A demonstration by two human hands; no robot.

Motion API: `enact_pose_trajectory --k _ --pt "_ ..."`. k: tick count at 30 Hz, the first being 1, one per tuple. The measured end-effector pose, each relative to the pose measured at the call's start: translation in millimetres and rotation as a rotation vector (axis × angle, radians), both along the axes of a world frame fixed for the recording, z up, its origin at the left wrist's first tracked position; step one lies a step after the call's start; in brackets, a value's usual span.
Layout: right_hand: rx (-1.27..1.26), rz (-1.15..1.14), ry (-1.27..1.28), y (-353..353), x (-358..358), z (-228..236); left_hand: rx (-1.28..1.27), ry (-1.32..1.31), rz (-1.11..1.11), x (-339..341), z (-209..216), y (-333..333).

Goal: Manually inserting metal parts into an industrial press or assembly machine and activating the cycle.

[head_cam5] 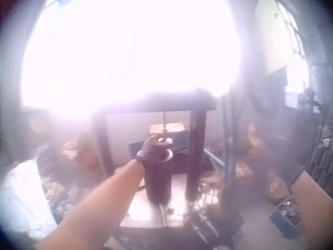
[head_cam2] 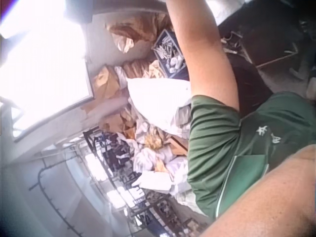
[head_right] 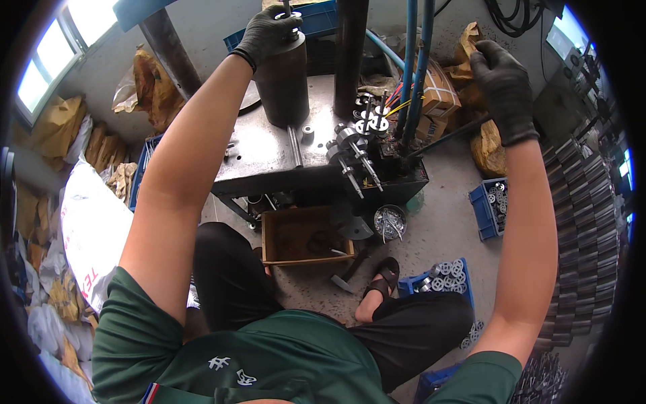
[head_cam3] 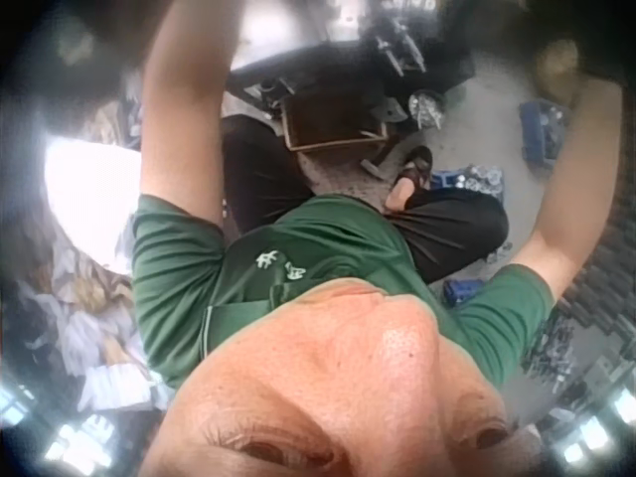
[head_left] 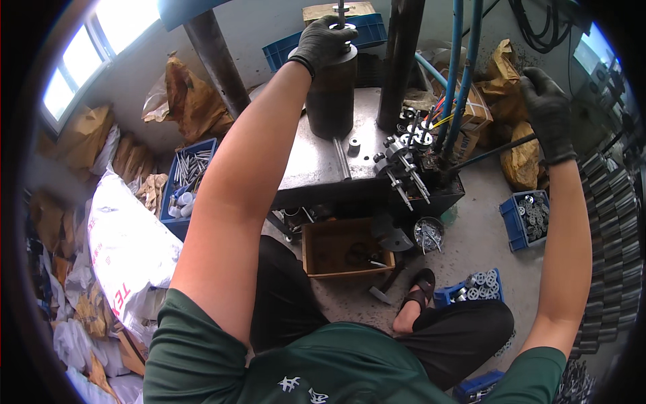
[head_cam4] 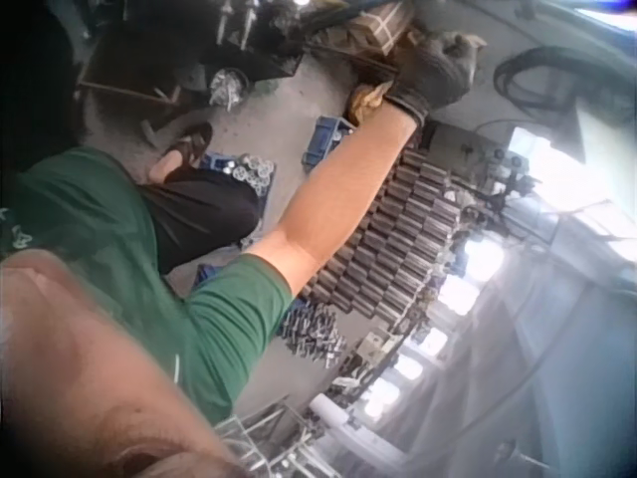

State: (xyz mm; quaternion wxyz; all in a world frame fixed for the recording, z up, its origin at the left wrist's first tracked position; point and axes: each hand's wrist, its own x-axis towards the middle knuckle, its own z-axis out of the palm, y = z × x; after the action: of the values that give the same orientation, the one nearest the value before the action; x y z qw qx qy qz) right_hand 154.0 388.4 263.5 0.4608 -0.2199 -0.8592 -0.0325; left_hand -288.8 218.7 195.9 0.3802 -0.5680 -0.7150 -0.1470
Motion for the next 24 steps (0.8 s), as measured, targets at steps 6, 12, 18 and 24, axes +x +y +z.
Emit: enact_pose_trajectory --k 6,12,18,24 --pt "0.049 -0.185 -0.123 7 -5 2 0.357 -1.394 -0.625 11 -5 -1" --pt "0.272 -0.201 -0.115 -18 9 -6 0.418 -0.385 -0.505 59 -15 -32" --pt "0.198 -0.143 0.054 -73 78 -52 0.436 -1.528 -1.014 208 -123 -110" --pt "-1.473 0.296 1.419 -156 101 -200 -0.009 -1.227 -1.02 294 -175 -161"
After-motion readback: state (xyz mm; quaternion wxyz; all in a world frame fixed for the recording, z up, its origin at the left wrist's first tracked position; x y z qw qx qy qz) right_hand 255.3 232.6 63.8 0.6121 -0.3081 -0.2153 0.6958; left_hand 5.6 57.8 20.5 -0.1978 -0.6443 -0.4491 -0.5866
